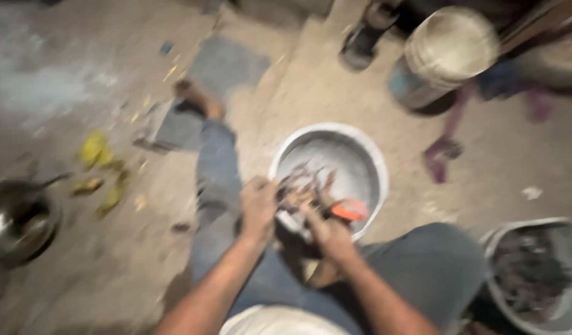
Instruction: The person sits on the ground with a plastic basin on their lap, cutting pieces of copper wire and scrap metal into small bits using scissors, letting the cut pieces accumulate in the basin. They occasionally pick up and reposition the wire pieces by hand and briefly reach to the side before resuming cutting.
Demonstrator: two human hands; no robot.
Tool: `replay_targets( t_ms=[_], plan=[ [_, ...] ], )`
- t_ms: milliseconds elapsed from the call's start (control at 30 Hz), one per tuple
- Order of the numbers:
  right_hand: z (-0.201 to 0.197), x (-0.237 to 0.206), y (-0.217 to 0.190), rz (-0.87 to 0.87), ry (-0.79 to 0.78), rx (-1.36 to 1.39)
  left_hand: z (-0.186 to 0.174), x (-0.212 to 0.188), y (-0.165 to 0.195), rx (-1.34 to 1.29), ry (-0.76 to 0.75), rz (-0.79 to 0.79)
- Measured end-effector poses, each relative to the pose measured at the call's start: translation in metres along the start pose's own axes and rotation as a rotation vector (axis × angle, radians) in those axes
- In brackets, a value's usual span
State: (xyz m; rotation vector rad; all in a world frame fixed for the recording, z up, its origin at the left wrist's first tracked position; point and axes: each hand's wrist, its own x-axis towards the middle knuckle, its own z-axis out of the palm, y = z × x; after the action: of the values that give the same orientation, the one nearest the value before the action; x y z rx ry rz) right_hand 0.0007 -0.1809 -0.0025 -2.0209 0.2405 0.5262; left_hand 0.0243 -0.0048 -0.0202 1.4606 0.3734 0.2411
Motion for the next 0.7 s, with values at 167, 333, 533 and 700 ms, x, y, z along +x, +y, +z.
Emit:
replay_targets(
  t_ms=[167,333,533,700],
  plan=[
    [-0.021,-0.029,-0.055,-0.362,0.095,0.330,-0.007,0.026,0.034,-0.413,-0.003,-0.288],
    [-0.027,-0.047,-0.100,-0.700,0.278,0.074,-0.021,-0.001,0.065,-0.430,-0.264,-0.415],
    [-0.026,-0.040,-0.091,-0.888,0.225,-0.044,0.016,-0.017,0.063,-0.586,-0.440,-0.247],
    [-0.023,-0.037,-0.081,-0.688,0.106,0.104,0.018,-0.008,0.056,-0.672,-0.285,-0.403]
  ],
)
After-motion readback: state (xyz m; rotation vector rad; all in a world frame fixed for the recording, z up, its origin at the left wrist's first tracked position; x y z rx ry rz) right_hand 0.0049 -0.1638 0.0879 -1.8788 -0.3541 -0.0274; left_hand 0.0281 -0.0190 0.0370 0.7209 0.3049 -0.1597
